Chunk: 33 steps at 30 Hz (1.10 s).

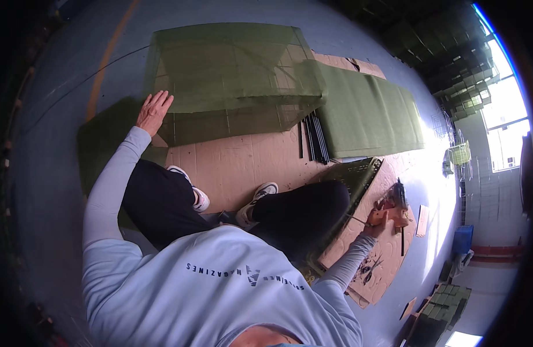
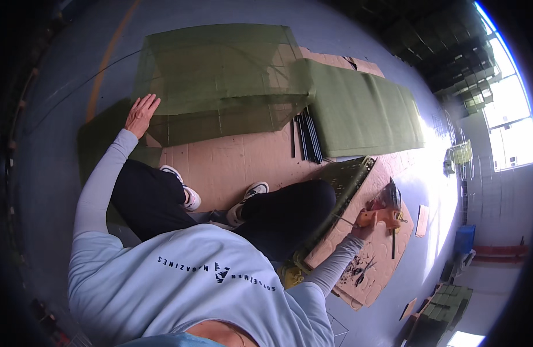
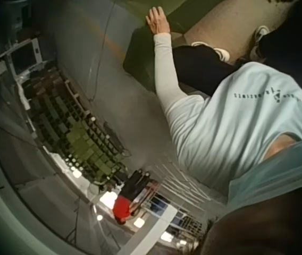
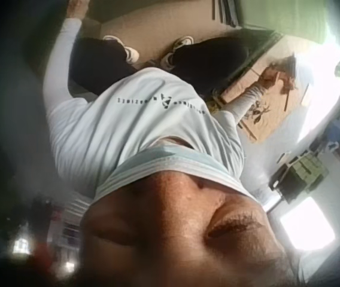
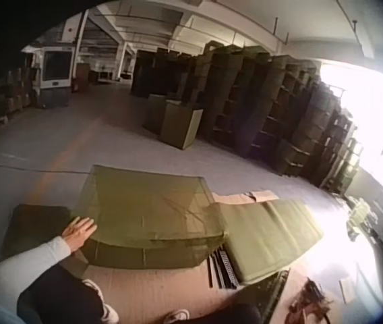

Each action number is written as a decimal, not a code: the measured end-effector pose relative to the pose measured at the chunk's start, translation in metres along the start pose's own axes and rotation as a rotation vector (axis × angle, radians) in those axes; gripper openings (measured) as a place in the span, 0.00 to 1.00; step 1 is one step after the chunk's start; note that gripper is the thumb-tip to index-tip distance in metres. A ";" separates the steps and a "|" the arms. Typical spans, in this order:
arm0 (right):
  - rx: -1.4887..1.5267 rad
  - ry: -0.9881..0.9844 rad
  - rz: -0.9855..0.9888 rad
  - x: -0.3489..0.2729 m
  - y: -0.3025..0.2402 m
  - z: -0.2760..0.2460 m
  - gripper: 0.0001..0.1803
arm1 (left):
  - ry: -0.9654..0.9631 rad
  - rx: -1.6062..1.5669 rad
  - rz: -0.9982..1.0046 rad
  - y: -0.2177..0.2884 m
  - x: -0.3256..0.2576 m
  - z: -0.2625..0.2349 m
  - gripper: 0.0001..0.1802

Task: The recorder uses a hot glue gun to attach green fabric mesh to a metal wire cage frame to assemble a storage bin.

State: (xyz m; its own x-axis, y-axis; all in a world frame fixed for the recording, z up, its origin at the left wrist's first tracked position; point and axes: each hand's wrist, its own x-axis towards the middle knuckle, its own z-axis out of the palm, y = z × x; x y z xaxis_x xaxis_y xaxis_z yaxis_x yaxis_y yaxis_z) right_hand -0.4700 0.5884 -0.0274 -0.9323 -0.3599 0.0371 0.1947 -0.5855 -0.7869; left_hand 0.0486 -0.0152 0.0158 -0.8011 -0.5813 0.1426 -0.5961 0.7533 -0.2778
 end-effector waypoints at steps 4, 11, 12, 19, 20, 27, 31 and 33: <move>-0.093 -0.298 -0.051 0.091 -0.053 0.124 0.23 | 0.197 -0.204 -0.176 -0.015 0.002 0.000 0.17; -0.038 -0.630 0.128 0.100 0.018 0.299 0.21 | 0.429 -0.458 -0.338 -0.039 -0.002 -0.001 0.15; -0.072 -0.688 0.177 0.074 0.045 0.318 0.24 | 0.430 -0.455 -0.353 -0.041 -0.001 -0.002 0.15; -0.171 -0.953 0.647 -0.111 0.239 0.366 0.31 | 0.314 -1.122 -0.483 -0.046 0.011 -0.015 0.07; -0.161 -0.932 0.688 -0.134 0.255 0.376 0.30 | 0.336 -1.127 -0.528 -0.048 0.011 -0.009 0.07; -0.333 -1.025 0.641 -0.190 0.313 0.421 0.13 | 0.281 -1.316 -0.481 -0.048 0.012 -0.004 0.07; -0.383 -1.051 0.586 -0.186 0.332 0.438 0.09 | 0.228 -1.453 -0.541 -0.047 0.011 -0.002 0.07; -0.382 -1.050 0.583 -0.184 0.339 0.439 0.09 | 0.225 -1.531 -0.559 -0.044 0.014 -0.001 0.07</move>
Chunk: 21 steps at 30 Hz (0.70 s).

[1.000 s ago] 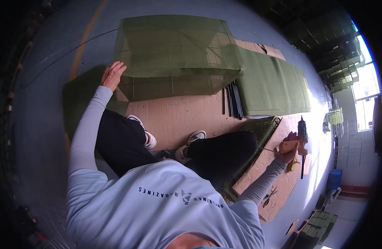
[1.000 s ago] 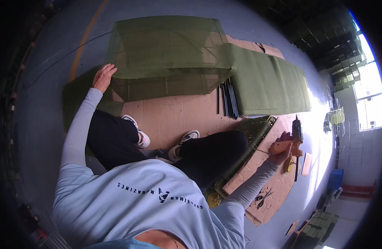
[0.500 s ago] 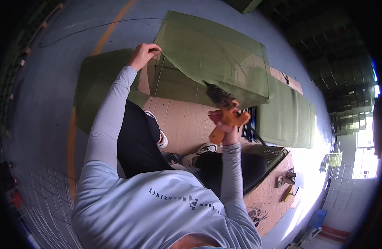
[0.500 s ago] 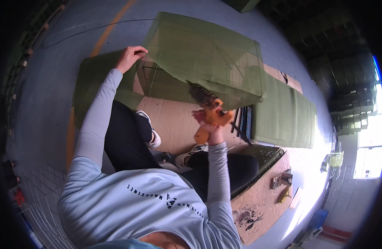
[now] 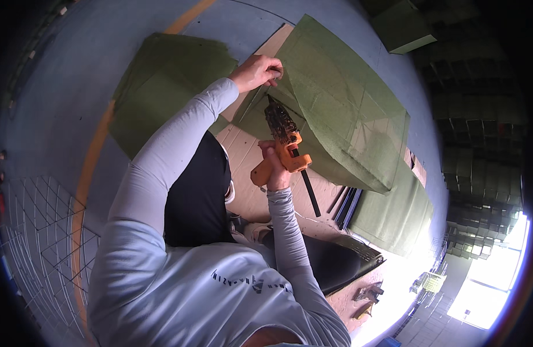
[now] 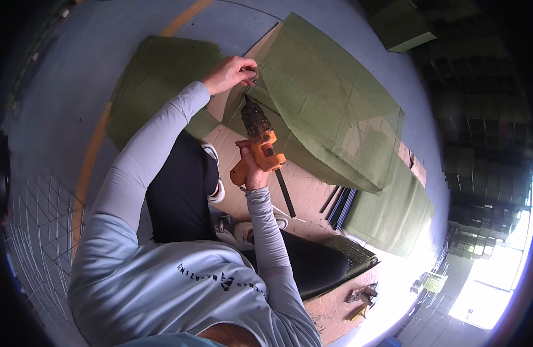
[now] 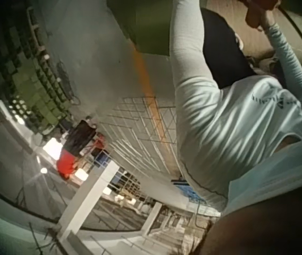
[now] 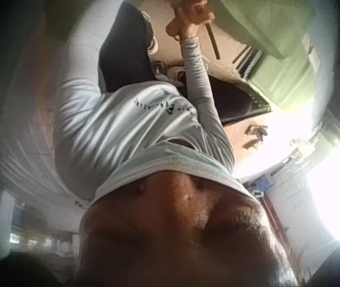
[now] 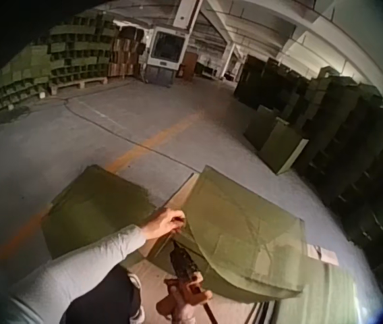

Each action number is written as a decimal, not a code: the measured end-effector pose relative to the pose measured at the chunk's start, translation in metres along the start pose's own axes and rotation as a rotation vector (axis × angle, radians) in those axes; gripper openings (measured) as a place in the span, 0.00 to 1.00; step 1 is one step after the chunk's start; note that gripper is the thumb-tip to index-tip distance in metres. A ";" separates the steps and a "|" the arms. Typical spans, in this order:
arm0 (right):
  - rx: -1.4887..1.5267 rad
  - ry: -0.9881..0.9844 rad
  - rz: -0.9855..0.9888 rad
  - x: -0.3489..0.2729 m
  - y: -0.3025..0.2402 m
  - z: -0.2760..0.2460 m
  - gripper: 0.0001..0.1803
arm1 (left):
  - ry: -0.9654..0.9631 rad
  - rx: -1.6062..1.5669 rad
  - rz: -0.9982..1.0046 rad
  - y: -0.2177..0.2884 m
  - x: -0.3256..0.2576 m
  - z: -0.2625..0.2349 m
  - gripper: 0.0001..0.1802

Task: The recorder uses a hot glue gun to attach green fabric mesh to a metal wire cage frame to assemble a storage bin.

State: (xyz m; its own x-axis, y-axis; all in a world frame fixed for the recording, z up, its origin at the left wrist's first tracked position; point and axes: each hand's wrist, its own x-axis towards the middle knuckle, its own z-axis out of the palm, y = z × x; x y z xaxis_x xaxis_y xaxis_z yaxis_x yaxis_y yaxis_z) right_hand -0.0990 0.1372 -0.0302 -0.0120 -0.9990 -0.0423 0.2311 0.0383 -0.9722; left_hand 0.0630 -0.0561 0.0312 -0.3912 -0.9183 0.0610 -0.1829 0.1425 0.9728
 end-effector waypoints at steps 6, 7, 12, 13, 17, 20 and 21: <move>-0.058 0.003 -0.003 0.001 0.004 0.000 0.09 | 0.064 0.098 0.150 0.000 0.004 0.008 0.06; -0.055 0.007 -0.014 0.002 0.003 0.001 0.09 | 0.058 0.091 0.146 0.003 0.004 0.008 0.05; -0.068 0.026 -0.008 0.008 0.005 0.007 0.09 | 0.064 0.101 0.127 0.006 0.003 0.010 0.05; -0.067 0.055 -0.018 0.008 0.005 0.009 0.09 | 0.069 0.128 0.147 0.006 0.003 0.010 0.05; -0.073 0.072 -0.006 0.007 0.006 0.010 0.09 | 0.106 0.267 0.210 0.002 0.004 0.008 0.04; -0.107 0.083 -0.010 0.005 0.004 0.009 0.09 | 0.116 0.283 0.228 0.003 0.005 0.008 0.04; -0.107 0.054 -0.009 0.004 0.005 0.005 0.08 | 0.115 0.282 0.228 0.004 0.005 0.009 0.04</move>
State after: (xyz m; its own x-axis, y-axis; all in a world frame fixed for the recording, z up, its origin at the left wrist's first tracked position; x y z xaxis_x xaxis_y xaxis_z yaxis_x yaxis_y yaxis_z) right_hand -0.0929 0.1332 -0.0344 -0.0667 -0.9968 -0.0433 0.1256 0.0347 -0.9915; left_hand 0.0525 -0.0568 0.0333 -0.3493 -0.8845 0.3091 -0.3506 0.4293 0.8323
